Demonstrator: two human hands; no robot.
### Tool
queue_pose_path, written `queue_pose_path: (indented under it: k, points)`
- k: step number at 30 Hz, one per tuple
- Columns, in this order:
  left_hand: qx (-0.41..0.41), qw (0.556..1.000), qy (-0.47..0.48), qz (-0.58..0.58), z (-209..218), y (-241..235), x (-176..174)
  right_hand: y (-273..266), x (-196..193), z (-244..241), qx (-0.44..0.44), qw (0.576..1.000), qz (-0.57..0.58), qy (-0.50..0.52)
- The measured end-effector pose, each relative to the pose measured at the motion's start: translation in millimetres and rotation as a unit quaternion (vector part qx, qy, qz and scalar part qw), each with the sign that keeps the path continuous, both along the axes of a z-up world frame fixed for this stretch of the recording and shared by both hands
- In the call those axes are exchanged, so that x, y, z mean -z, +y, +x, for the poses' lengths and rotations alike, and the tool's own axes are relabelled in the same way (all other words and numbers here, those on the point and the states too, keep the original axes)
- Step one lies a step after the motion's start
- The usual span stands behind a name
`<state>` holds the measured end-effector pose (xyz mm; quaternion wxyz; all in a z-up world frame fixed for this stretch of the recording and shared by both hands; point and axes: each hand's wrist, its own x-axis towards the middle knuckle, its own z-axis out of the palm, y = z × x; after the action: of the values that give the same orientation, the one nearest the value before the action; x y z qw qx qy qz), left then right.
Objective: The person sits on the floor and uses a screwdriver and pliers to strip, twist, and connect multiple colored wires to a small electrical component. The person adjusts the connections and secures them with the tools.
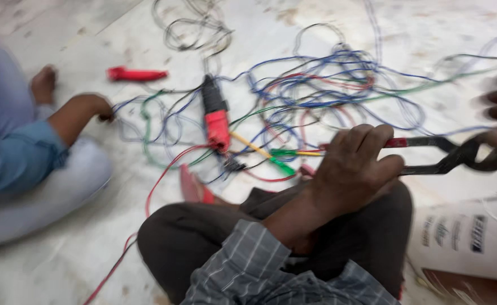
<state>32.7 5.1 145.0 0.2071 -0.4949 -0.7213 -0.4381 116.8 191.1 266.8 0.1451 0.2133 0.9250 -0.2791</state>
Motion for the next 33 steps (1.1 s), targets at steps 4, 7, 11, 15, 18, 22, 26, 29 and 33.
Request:
queue_pose_path:
  k: [4, 7, 11, 15, 18, 22, 26, 29, 33]
  points:
    - [-0.061, 0.977, -0.185, 0.09, 9, -5, 24, -12, 101, 13, 0.058, 0.921, -0.347, 0.167]
    - [-0.097, 0.96, -0.244, 0.102, 24, -5, 47, -29, 170, 23, 0.082, 0.794, -0.561, 0.219]
    - [-0.121, 0.943, -0.304, 0.057, 32, -19, 84, -68, 238, 8, 0.206, 0.715, -0.64, 0.191]
    - [-0.101, 0.946, -0.308, 0.026, 35, -54, 107, -100, 263, -16, 0.228, 0.673, -0.689, 0.139]
    - [-0.068, 0.927, -0.366, 0.036, 40, -92, 116, -106, 265, -30, 0.216, 0.659, -0.715, 0.093]
    - [-0.302, 0.881, -0.363, -0.029, 0, -163, 154, -96, 269, -44, 0.205, 0.756, -0.621, -0.01]
    - [-0.315, 0.816, -0.391, -0.288, -57, -197, 212, -95, 276, -57, 0.131, 0.861, -0.476, -0.121]
    - [-0.182, 0.837, -0.422, -0.297, -78, -198, 237, -93, 275, -69, -0.035, 0.945, -0.318, -0.063]
    - [-0.131, 0.805, -0.536, -0.217, -97, -192, 235, -76, 265, -98, -0.318, 0.945, -0.028, 0.075]
